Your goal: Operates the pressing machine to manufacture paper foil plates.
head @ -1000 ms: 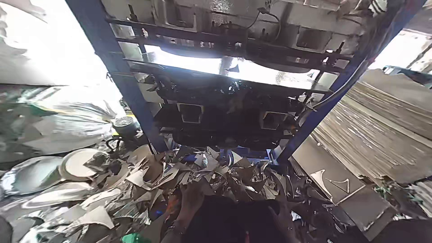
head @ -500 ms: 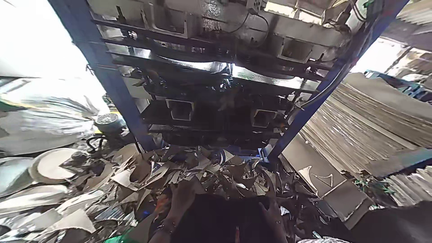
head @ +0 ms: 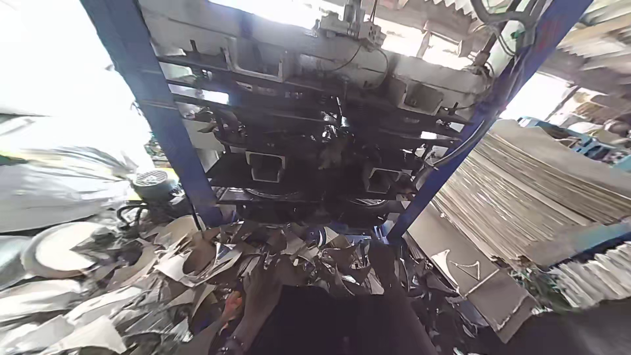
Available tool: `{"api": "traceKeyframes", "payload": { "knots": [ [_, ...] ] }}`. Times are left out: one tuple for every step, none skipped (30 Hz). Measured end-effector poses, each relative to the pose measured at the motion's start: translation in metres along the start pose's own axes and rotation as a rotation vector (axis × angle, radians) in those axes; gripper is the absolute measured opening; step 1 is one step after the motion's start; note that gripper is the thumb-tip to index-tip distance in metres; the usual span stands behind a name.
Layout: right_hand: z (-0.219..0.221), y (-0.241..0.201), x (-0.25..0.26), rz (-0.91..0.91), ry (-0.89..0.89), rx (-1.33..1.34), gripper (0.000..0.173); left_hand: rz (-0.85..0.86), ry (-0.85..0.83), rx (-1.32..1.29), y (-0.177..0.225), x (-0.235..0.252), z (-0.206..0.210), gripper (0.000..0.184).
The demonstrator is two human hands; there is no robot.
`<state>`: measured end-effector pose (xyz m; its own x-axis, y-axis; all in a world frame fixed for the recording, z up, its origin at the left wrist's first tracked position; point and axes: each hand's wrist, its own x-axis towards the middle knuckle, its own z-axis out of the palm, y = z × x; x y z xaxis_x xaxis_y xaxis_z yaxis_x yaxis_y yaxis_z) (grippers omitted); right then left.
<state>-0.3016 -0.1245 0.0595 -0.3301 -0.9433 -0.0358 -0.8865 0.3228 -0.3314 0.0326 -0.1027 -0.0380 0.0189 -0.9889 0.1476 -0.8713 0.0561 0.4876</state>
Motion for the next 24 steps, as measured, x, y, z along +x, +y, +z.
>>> {"api": "traceKeyframes", "payload": {
  "knots": [
    [-0.019,-0.018,0.013,0.006,-0.038,-0.007,0.053,0.041,0.100,-0.068,-0.003,-0.006,-0.001,0.066],
    [-0.032,-0.032,0.027,0.024,-0.060,-0.039,0.056,0.079,0.181,-0.095,-0.005,-0.014,-0.003,0.066],
    [-0.040,-0.042,0.038,0.041,-0.055,-0.074,0.056,0.108,0.232,-0.106,-0.008,-0.023,-0.007,0.068],
    [-0.045,-0.048,0.048,0.046,-0.036,-0.085,0.056,0.126,0.258,-0.120,-0.012,-0.033,-0.015,0.070],
    [-0.043,-0.051,0.060,0.054,-0.011,-0.102,0.055,0.142,0.264,-0.140,-0.016,-0.043,-0.026,0.071],
    [-0.038,-0.052,0.073,0.073,0.004,-0.122,0.056,0.116,0.218,-0.185,-0.021,-0.055,-0.039,0.071],
    [-0.030,-0.052,0.084,0.086,0.033,-0.131,0.056,0.059,0.158,-0.211,-0.028,-0.066,-0.052,0.070],
    [-0.021,-0.049,0.093,0.085,0.084,-0.129,0.054,-0.001,0.104,-0.235,-0.033,-0.073,-0.066,0.068],
    [-0.017,-0.050,0.097,0.084,0.102,-0.127,0.053,-0.048,0.071,-0.234,-0.034,-0.076,-0.077,0.067],
    [-0.022,-0.056,0.092,0.082,0.076,-0.116,0.052,-0.067,0.057,-0.223,-0.032,-0.073,-0.086,0.065],
    [-0.037,-0.067,0.075,0.081,-0.009,-0.092,0.049,-0.052,0.056,-0.199,-0.028,-0.067,-0.090,0.060],
    [-0.048,-0.076,0.058,0.072,-0.055,-0.067,0.047,-0.006,0.056,-0.169,-0.022,-0.055,-0.090,0.054],
    [-0.052,-0.085,0.040,0.041,-0.001,0.000,0.043,0.071,0.077,-0.132,-0.017,-0.037,-0.086,0.051],
    [-0.043,-0.089,0.028,-0.001,0.127,0.088,0.039,0.144,0.071,-0.072,-0.011,-0.015,-0.080,0.050],
    [-0.031,-0.090,0.017,-0.049,0.217,0.128,0.037,0.183,0.009,-0.014,-0.001,0.008,-0.075,0.051],
    [-0.034,-0.095,0.003,-0.062,0.116,0.110,0.039,0.214,-0.012,0.012,0.014,0.032,-0.072,0.052],
    [-0.032,-0.097,0.001,-0.077,0.023,0.103,0.040,0.271,0.044,0.028,0.027,0.056,-0.065,0.051],
    [-0.017,-0.090,0.004,-0.102,0.005,0.095,0.038,0.322,0.090,0.055,0.037,0.079,-0.057,0.047],
    [0.003,-0.079,0.007,-0.142,0.053,0.117,0.036,0.336,0.077,0.079,0.043,0.102,-0.051,0.046],
    [0.016,-0.070,0.008,-0.164,0.073,0.154,0.037,0.328,0.015,0.087,0.046,0.124,-0.047,0.049],
    [0.019,-0.064,0.006,-0.183,0.095,0.180,0.040,0.316,-0.046,0.114,0.048,0.143,-0.043,0.051],
    [0.016,-0.059,0.001,-0.204,0.132,0.180,0.044,0.294,-0.102,0.150,0.050,0.159,-0.040,0.054],
    [0.011,-0.054,0.000,-0.219,0.175,0.158,0.046,0.260,-0.119,0.169,0.053,0.173,-0.039,0.052],
    [0.003,-0.050,-0.001,-0.229,0.200,0.162,0.042,0.226,-0.131,0.175,0.056,0.183,-0.042,0.047]
  ]
}}
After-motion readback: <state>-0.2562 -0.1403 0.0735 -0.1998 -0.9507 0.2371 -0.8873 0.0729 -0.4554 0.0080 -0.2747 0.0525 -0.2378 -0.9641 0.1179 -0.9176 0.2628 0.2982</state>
